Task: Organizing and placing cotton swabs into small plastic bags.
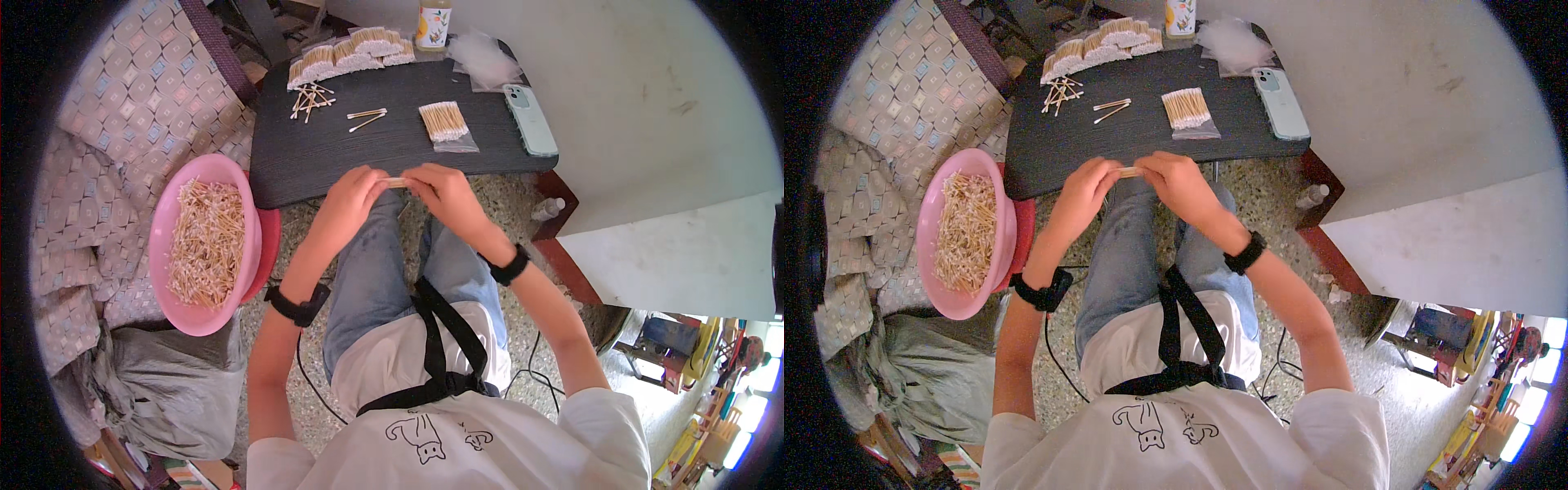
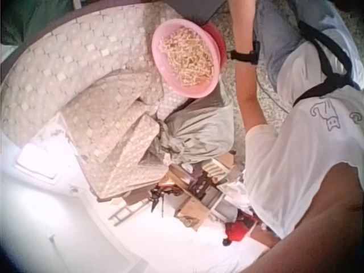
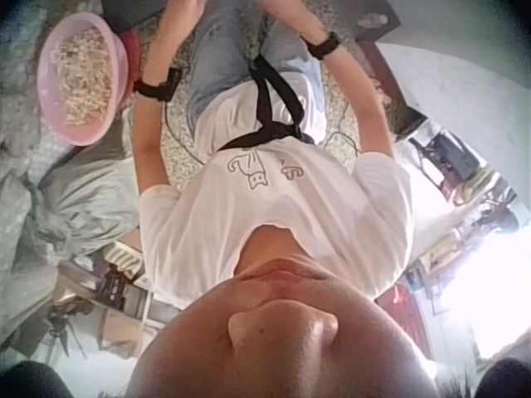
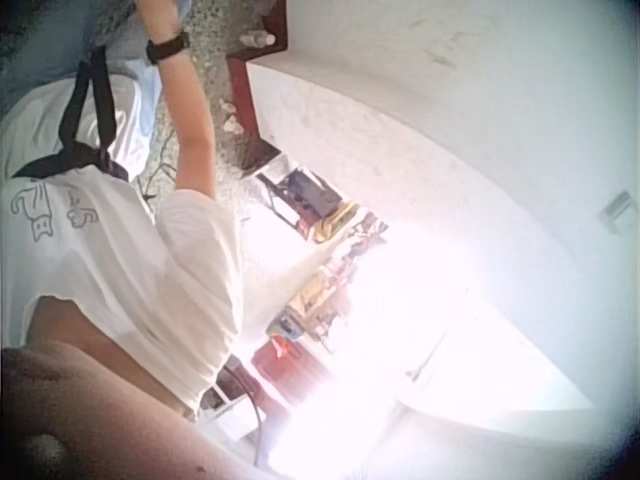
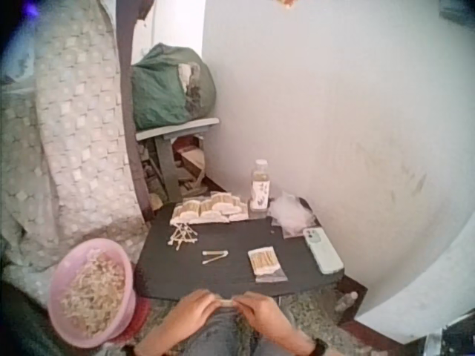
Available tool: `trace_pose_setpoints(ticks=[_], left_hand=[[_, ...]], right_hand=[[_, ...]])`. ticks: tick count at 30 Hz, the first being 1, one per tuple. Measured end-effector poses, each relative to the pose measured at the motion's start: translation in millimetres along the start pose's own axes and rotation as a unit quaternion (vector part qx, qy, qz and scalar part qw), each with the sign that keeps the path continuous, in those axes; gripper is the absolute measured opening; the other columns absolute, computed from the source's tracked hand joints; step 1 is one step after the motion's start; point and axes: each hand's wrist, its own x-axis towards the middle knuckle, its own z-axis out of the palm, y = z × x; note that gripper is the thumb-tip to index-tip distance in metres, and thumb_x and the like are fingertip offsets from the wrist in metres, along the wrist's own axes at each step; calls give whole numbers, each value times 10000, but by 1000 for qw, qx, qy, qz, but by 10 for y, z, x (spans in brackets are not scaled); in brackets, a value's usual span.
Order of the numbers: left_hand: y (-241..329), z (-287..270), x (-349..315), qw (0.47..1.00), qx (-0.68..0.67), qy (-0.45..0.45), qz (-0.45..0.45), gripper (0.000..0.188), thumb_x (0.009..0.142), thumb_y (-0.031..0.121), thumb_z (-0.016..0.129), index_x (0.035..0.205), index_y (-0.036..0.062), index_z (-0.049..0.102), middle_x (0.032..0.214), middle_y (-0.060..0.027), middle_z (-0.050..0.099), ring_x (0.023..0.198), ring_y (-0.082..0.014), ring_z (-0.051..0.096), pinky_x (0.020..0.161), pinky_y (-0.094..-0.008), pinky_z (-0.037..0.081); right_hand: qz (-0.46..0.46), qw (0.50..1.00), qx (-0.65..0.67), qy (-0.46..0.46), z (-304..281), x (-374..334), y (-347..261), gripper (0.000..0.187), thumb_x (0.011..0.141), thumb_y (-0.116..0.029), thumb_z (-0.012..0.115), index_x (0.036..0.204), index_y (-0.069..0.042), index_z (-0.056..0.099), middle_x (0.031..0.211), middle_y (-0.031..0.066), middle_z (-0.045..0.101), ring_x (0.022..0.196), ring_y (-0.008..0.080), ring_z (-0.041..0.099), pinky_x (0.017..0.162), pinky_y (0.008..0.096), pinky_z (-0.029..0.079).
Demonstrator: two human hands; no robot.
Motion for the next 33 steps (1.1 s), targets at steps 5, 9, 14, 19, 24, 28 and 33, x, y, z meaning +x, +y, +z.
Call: trace_pose_setpoints(ticks=[5,9,14,19,24,28,33], left_hand=[[323,-15,-74,998,-35,10,46,190,822,75,615,1003,27,584,803,-117,538,708,-287,556,594,-366,448],[388,-30,-40,991,-129,-37,6,175,820,67,625,984,8,639,768,-116,568,644,-236,556,564,-313,436],[381,59,153,971,-206,-104,-59,154,831,65,616,966,12,668,714,-117,580,615,-207,551,559,-287,426],[265,392,381,977,-189,-90,-28,198,822,115,645,1006,49,672,782,-112,603,687,-238,576,638,-314,455],[223,659,626,991,16,129,3,301,767,183,708,1044,84,644,1020,-85,570,973,-291,533,823,-386,453],[182,810,715,979,120,162,36,223,744,155,708,936,75,627,1015,-67,571,997,-311,523,826,-387,457],[230,882,721,989,72,131,-12,136,754,91,670,860,65,588,1042,-74,575,1045,-322,517,850,-394,452]], right_hand=[[296,862,391,-129,-252,-167,-108,169,888,-130,569,934,14,645,689,24,590,576,115,521,544,255,430],[308,874,353,-126,-381,-249,-313,191,905,-146,561,935,30,626,705,10,572,626,91,523,559,252,436],[99,992,70,-42,-407,-387,-274,150,880,-90,547,931,41,600,781,152,622,674,292,599,606,360,468],[103,994,-3,44,-408,-479,-21,120,872,-59,524,917,26,595,834,211,613,739,381,596,634,397,469],[274,958,-1,82,-442,-449,199,150,883,-81,516,868,13,631,719,194,612,615,328,592,569,365,451],[342,936,47,77,-379,-407,360,184,885,-130,528,856,-5,659,670,168,604,555,246,576,539,333,433],[337,933,55,112,-324,-404,422,196,889,-140,522,859,-2,657,651,157,595,535,223,550,530,327,423]])
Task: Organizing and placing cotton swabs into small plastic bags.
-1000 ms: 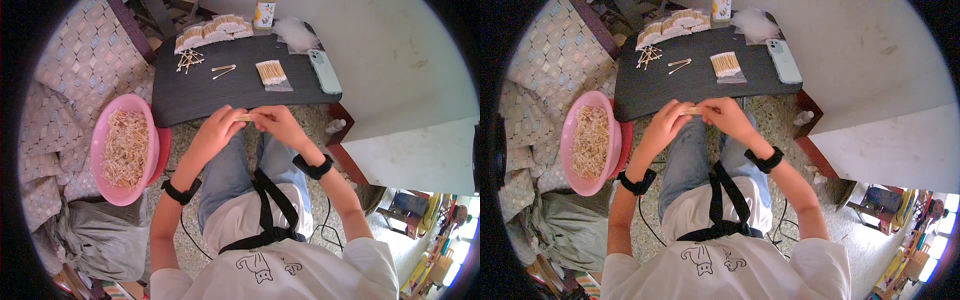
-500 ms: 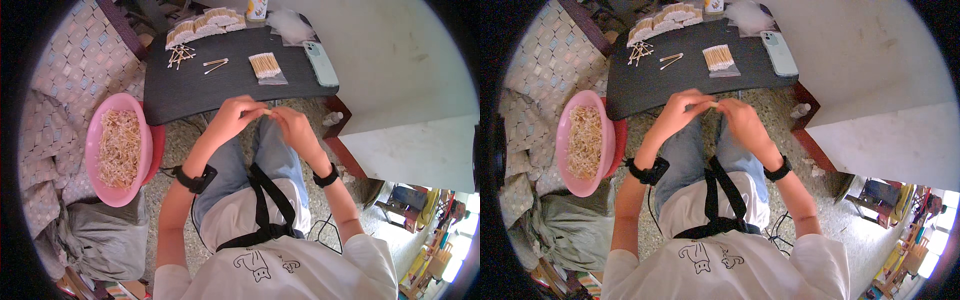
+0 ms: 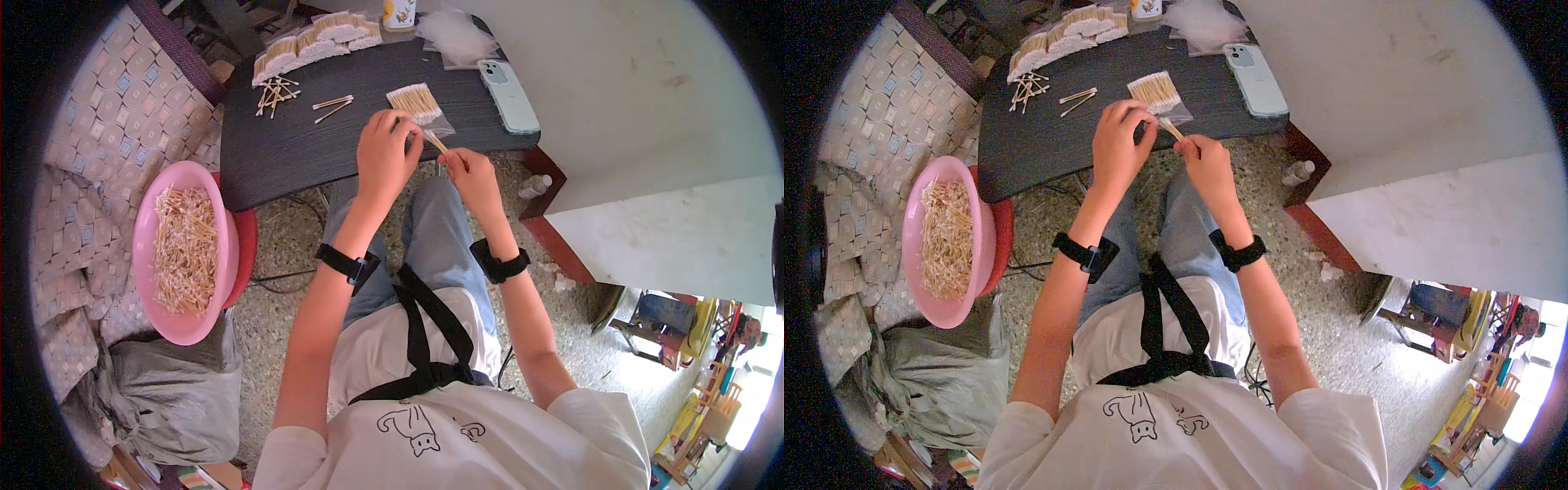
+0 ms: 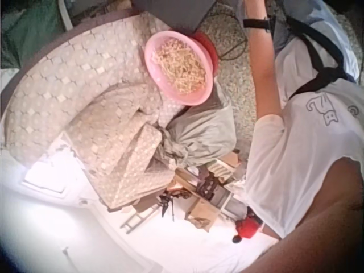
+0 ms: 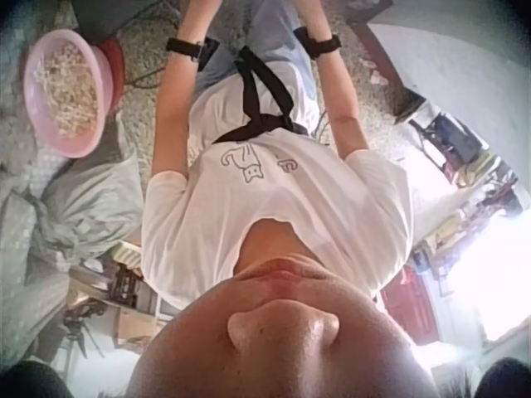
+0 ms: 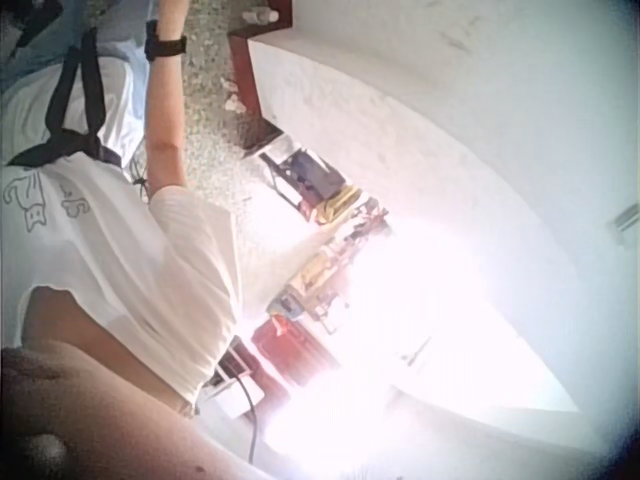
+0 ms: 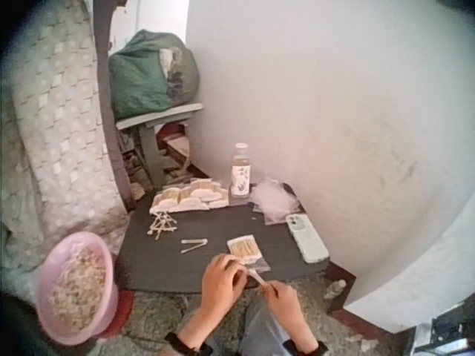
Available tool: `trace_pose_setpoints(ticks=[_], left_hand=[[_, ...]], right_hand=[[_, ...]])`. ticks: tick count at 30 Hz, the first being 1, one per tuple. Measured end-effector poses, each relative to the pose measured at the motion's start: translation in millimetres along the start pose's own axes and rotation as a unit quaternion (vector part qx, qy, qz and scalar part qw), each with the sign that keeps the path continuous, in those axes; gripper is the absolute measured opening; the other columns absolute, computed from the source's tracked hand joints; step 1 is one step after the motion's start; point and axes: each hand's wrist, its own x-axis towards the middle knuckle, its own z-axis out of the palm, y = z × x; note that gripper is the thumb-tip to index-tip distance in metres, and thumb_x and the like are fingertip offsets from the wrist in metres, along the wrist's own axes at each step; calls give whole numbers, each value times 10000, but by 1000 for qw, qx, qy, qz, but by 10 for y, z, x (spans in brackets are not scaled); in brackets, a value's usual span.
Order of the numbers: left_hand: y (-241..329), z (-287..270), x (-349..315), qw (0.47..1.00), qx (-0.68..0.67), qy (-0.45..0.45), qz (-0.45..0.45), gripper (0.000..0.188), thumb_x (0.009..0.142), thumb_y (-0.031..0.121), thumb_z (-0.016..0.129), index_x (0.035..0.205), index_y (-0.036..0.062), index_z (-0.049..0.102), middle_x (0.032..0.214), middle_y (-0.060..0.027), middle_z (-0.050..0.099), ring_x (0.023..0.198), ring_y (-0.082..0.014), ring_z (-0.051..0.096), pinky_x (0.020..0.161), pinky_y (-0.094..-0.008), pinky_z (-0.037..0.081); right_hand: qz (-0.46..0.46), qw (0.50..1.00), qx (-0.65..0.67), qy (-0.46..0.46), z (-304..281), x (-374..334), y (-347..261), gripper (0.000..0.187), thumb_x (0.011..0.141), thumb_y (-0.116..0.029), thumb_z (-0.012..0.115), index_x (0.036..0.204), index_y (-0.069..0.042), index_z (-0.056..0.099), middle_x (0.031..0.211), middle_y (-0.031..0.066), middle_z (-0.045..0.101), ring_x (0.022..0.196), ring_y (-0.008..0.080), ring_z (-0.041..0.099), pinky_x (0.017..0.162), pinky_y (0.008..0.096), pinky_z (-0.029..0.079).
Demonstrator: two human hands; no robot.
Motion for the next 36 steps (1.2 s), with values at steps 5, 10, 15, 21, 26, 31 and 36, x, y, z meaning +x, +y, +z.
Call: trace_pose_setpoints(ticks=[5,10,15,21,26,31,36], left_hand=[[38,4,62,991,-79,0,107,115,817,44,566,909,24,500,1209,-159,530,1165,-356,468,950,-439,394],[-6,152,-10,989,-115,-81,51,295,853,95,494,1104,-61,485,1202,-236,506,1174,-381,448,1030,-430,336],[-15,117,3,984,-143,-106,29,379,881,103,447,1214,-78,430,1202,-236,505,1166,-382,452,996,-428,362],[19,77,-11,978,-161,-131,-17,323,888,101,442,1170,-58,438,1210,-215,502,1155,-374,458,972,-413,385],[33,72,-68,975,-192,-111,-16,303,915,115,424,1172,-47,423,1312,-221,435,1227,-381,403,998,-418,363],[45,96,-130,979,-165,-116,-1,279,926,112,411,1156,-45,430,1327,-226,419,1260,-381,371,1031,-421,333],[13,105,-132,981,-166,-92,40,221,926,105,405,1094,-34,446,1332,-222,419,1274,-370,359,1039,-424,324]], right_hand=[[28,999,22,22,1,-23,-123,201,890,-122,507,854,14,651,647,160,590,526,215,534,523,328,413],[-23,998,-5,51,13,-8,-126,209,894,-124,501,850,24,643,644,166,591,527,239,546,527,340,420],[0,999,6,44,-19,0,-132,221,899,-136,498,850,21,645,670,178,606,556,281,577,542,349,436],[-82,990,-43,105,122,133,-47,201,886,-115,500,833,15,644,740,205,623,677,367,618,590,398,475],[-132,979,-95,124,153,163,-73,175,869,-89,496,806,22,616,758,220,622,710,391,613,613,443,486],[-161,964,-198,70,173,260,-82,157,881,-82,470,791,35,525,746,239,612,714,411,608,599,476,484],[-175,971,-151,55,164,303,-79,127,864,-46,476,963,20,432,729,270,596,724,452,588,601,507,476]])
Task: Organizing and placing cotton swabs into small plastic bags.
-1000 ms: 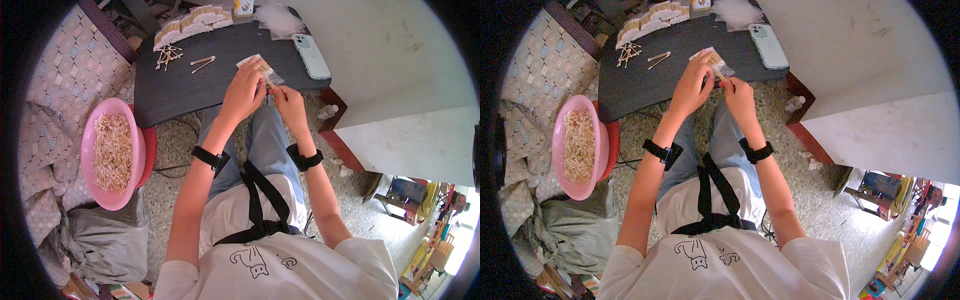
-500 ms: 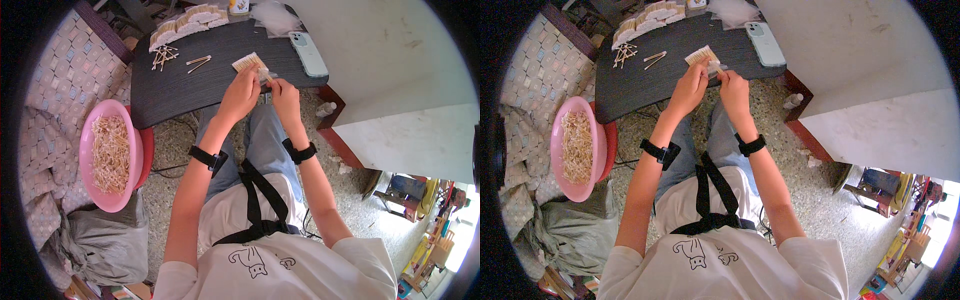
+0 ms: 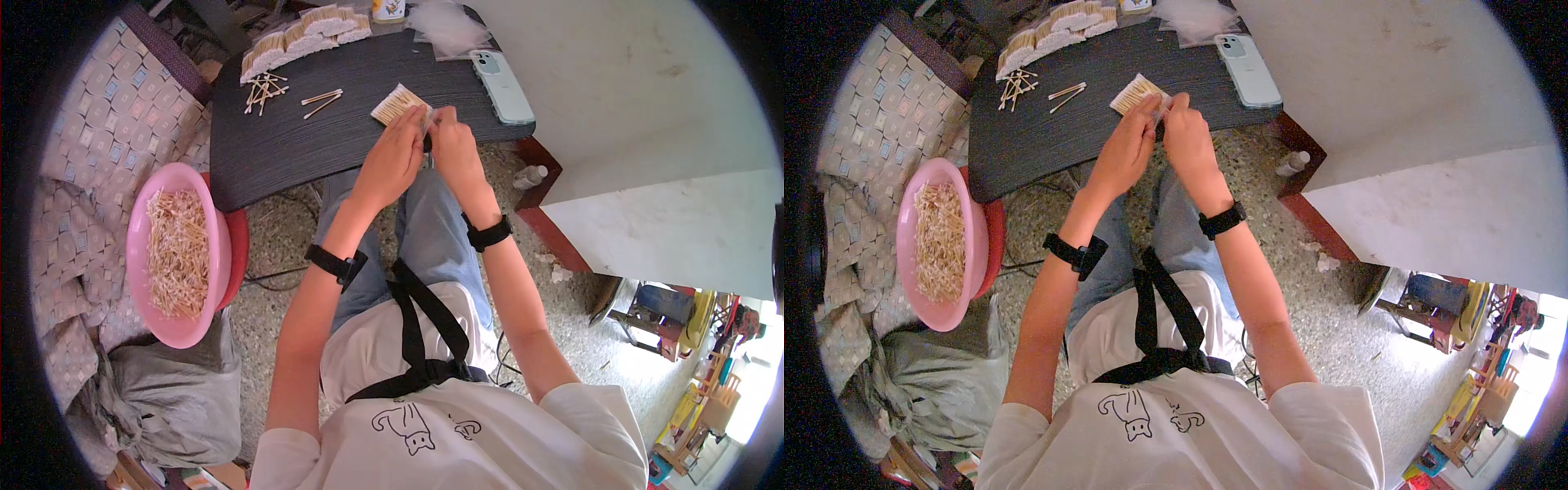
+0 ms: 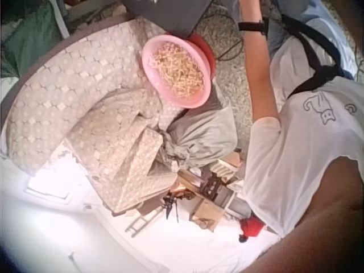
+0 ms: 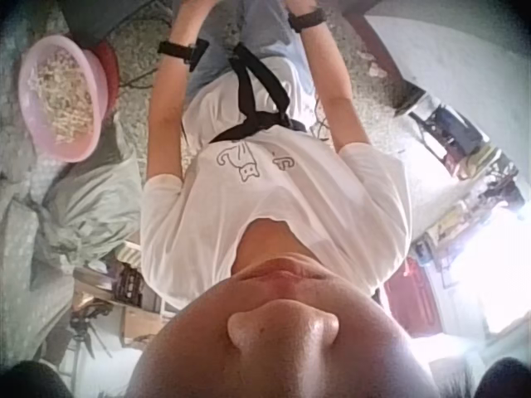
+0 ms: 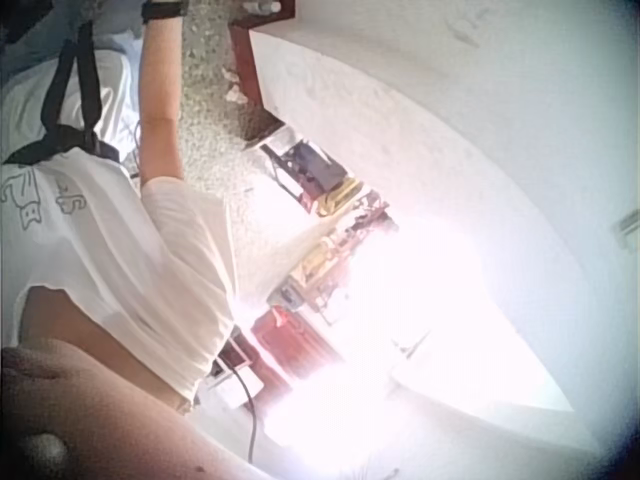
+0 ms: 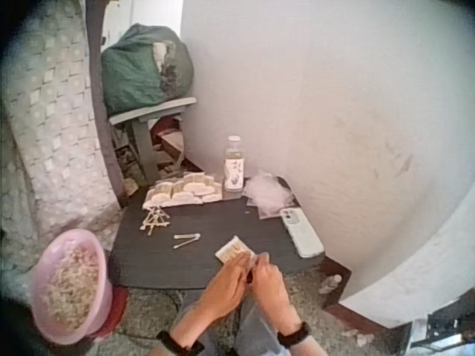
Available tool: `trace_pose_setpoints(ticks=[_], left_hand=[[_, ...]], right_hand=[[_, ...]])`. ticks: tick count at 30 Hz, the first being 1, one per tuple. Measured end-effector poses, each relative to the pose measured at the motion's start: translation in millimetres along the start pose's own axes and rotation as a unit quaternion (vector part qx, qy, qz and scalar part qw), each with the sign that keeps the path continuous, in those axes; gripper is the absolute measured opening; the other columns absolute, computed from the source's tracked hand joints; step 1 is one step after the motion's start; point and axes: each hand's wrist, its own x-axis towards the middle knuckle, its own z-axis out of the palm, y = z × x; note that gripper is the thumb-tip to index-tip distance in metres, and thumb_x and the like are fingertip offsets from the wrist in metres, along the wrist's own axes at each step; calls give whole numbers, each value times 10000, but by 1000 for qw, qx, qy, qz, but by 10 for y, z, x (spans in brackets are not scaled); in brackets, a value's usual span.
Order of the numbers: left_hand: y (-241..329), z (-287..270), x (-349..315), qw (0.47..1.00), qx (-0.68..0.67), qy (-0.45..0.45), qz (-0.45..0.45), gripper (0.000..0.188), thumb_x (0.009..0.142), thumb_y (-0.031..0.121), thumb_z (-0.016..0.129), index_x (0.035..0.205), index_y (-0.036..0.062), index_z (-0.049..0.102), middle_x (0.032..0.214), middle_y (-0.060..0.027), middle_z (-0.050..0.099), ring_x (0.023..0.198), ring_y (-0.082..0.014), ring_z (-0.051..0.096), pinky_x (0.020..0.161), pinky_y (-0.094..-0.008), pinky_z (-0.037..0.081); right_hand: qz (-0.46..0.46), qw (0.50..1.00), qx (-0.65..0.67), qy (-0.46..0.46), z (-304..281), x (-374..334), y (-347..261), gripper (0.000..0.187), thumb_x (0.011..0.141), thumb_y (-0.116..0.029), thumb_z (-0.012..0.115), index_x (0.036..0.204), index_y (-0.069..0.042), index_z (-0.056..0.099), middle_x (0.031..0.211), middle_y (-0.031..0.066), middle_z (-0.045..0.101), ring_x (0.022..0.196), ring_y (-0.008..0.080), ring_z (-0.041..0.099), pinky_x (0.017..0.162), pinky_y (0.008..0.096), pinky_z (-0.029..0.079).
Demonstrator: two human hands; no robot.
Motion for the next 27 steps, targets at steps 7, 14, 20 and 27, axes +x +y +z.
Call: trace_pose_setpoints(ticks=[7,14,20,27], left_hand=[[-20,-84,48,999,-21,-35,-3,284,942,106,393,1206,8,427,1305,-174,459,1208,-346,442,989,-387,376],[-9,-139,40,986,-86,-49,-132,106,922,128,439,928,22,430,946,-175,566,847,-349,568,737,-396,454],[-86,-158,41,985,-93,-28,-140,108,910,149,460,895,44,440,765,-157,519,676,-348,541,617,-396,430],[-129,-171,59,993,-71,-23,-86,125,899,161,473,885,42,441,783,-148,536,704,-331,558,629,-391,436]], right_hand=[[8,999,20,-44,-64,164,41,321,817,16,502,1099,6,350,691,267,586,710,457,589,584,504,470],[91,975,198,-36,-172,2,123,326,799,-57,640,1065,7,461,715,185,638,630,250,653,564,327,504],[58,968,229,-86,-237,123,244,282,786,-80,679,1032,23,588,728,113,662,632,143,642,588,264,503],[-1,976,199,-92,-156,268,288,209,790,-79,670,987,-16,637,741,101,669,634,134,641,586,260,506]])
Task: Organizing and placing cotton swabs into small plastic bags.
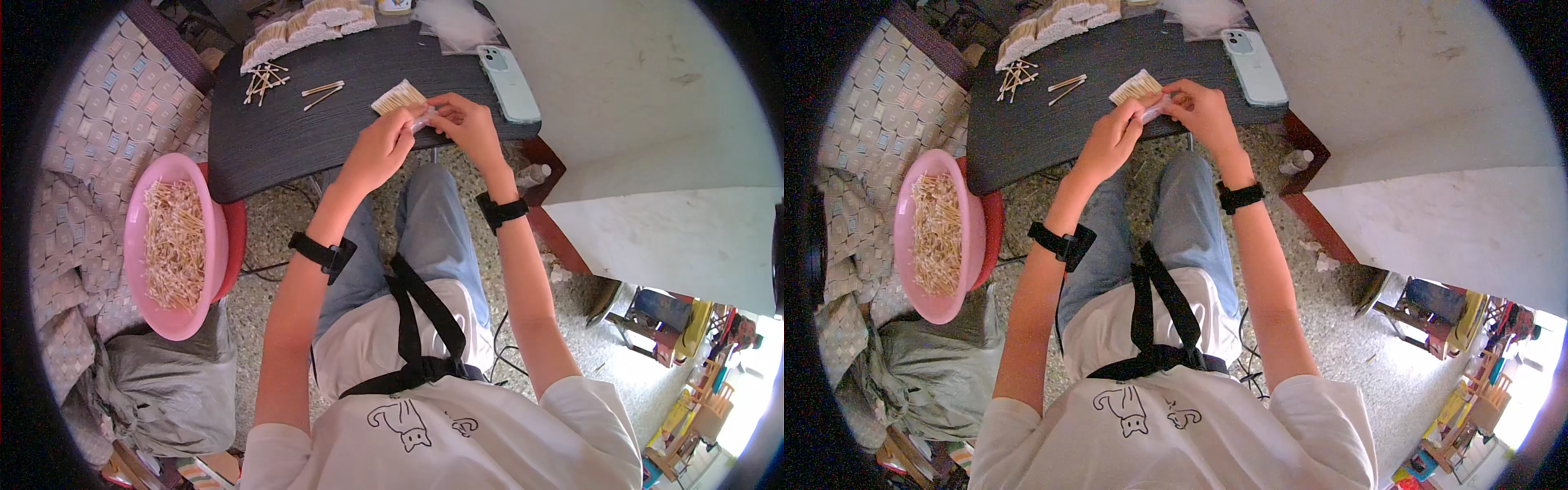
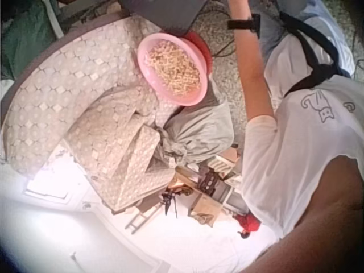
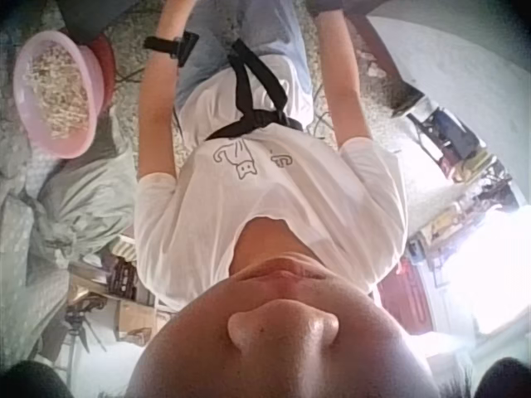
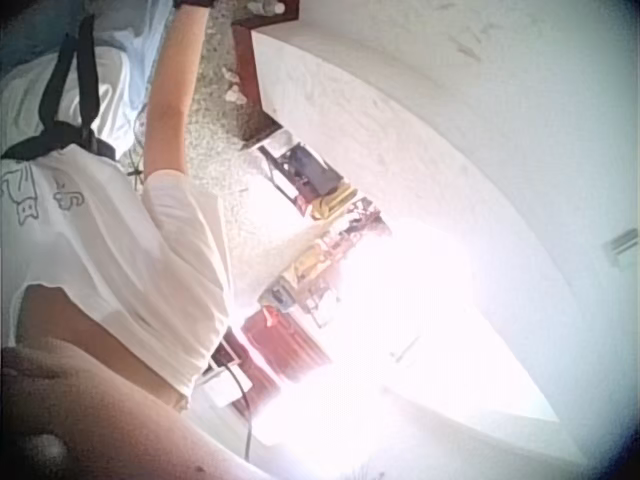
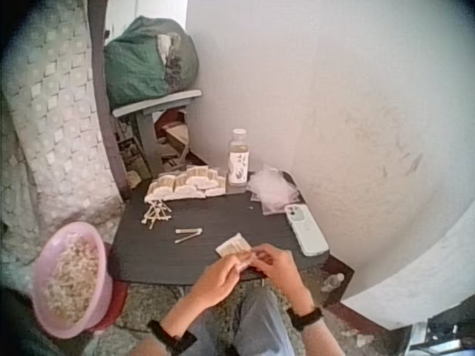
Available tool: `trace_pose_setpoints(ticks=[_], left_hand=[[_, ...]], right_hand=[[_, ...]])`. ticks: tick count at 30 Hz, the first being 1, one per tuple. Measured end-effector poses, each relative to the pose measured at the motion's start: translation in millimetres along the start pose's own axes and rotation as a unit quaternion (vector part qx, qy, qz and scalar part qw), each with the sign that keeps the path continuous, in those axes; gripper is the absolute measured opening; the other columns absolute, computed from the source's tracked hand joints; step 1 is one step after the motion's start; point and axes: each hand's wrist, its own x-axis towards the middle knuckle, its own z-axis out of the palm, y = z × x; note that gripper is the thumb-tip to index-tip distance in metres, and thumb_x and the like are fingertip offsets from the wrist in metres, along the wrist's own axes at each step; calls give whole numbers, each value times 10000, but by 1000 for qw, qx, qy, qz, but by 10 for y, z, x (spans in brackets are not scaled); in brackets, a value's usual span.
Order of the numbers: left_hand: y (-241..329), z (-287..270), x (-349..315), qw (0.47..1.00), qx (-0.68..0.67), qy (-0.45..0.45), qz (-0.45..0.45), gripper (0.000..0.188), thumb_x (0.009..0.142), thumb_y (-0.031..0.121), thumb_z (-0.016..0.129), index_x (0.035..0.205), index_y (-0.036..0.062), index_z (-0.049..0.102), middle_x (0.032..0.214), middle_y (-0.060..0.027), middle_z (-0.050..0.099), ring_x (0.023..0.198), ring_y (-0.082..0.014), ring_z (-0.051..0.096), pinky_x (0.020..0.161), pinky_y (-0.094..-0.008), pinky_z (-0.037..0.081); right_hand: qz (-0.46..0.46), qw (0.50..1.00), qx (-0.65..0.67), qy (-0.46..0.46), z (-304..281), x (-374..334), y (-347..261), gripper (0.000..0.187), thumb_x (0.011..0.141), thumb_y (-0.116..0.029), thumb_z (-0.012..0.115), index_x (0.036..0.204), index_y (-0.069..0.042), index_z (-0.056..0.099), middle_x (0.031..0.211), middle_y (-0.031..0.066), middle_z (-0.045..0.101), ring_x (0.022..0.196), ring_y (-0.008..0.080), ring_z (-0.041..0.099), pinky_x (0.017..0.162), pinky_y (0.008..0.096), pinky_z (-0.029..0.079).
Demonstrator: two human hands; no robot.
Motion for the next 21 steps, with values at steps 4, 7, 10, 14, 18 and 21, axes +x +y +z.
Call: trace_pose_setpoints(ticks=[4,7,10,14,18,21], left_hand=[[96,56,36,1000,25,13,-8,169,837,132,595,927,45,482,854,-136,579,778,-326,585,681,-391,461],[140,223,107,990,67,110,59,230,782,111,671,965,51,544,896,-129,600,816,-326,590,730,-388,471],[80,275,160,979,105,153,84,260,733,86,707,971,54,606,908,-103,599,862,-307,578,767,-382,469],[59,319,193,982,111,142,63,208,704,34,692,906,48,645,881,-88,595,883,-288,570,770,-374,463],[45,336,197,975,138,161,67,197,700,14,675,891,47,641,848,-85,595,854,-292,572,764,-383,459],[61,374,227,972,144,177,59,165,711,13,664,870,46,637,824,-81,596,836,-296,576,762,-386,458]], right_hand=[[38,997,34,50,-2,-79,100,155,806,-74,654,942,1,643,724,86,662,631,120,635,587,250,506],[20,996,21,88,-5,-161,105,125,822,-69,639,917,14,638,716,76,657,636,110,634,599,238,503],[38,990,98,91,1,-255,83,106,830,-59,630,898,22,630,730,74,659,648,104,634,607,238,499],[41,991,91,86,-31,-319,103,89,834,-52,626,872,29,621,728,77,651,645,113,632,604,246,495],[13,996,18,83,-7,-315,42,84,829,-55,631,830,27,612,680,88,626,627,128,627,578,258,478],[5,997,-3,81,-8,-321,6,82,827,-58,633,815,20,614,655,88,615,599,129,610,563,260,466]])
